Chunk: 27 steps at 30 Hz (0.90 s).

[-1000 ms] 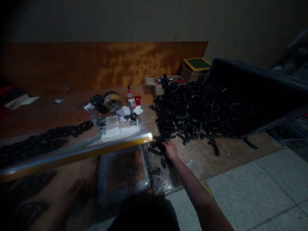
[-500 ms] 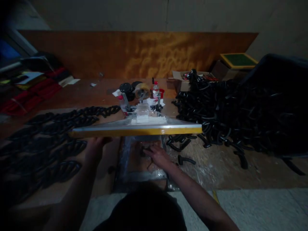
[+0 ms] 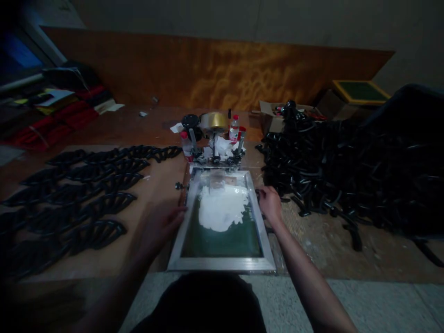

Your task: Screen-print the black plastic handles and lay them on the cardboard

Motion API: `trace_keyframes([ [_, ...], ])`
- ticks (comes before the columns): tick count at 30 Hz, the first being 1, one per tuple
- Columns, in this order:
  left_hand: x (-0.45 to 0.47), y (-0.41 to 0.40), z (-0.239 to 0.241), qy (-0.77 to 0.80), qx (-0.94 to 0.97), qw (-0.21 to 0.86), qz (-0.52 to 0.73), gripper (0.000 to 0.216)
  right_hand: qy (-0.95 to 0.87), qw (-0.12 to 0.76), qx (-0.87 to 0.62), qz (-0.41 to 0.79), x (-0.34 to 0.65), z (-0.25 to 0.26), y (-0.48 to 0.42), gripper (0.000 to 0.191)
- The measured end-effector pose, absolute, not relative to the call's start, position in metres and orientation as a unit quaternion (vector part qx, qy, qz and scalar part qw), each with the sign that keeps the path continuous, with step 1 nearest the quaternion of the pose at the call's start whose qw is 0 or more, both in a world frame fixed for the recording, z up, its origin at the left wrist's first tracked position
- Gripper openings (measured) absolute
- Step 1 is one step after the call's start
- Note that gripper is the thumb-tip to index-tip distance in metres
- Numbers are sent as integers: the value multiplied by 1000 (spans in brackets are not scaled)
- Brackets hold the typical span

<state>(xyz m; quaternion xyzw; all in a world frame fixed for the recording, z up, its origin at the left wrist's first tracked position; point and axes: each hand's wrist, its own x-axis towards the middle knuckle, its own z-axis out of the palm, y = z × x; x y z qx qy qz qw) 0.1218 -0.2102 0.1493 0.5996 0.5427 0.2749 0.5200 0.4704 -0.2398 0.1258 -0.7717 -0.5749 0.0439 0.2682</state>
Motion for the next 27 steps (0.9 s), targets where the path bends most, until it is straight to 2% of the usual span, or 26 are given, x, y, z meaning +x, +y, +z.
trace_keyframes([
  [3, 125, -216, 107, 556, 606, 513, 247, 70, -658, 264, -705, 5, 443, 146, -205, 54],
  [5, 127, -215, 86, 560, 609, 506, 244, 71, -722, 204, -661, 8, 412, 156, -187, 58],
  [9, 126, -212, 67, 553, 607, 520, 235, 67, -758, 31, -645, 91, 371, 154, -187, 23],
  [12, 124, -212, 62, 550, 590, 544, 231, 66, -805, -28, -585, 95, 366, 143, -218, 21],
  [17, 124, -212, 59, 558, 573, 550, 240, 66, -899, -5, -417, 135, 379, 146, -246, 16],
  [19, 126, -213, 61, 562, 569, 549, 245, 66, -889, 19, -432, 149, 381, 149, -243, 12],
  [22, 128, -214, 66, 561, 568, 545, 256, 67, -872, 46, -475, 108, 377, 141, -244, 13],
  [27, 129, -214, 70, 561, 551, 560, 259, 68, -885, 80, -444, 116, 371, 127, -257, 18],
])
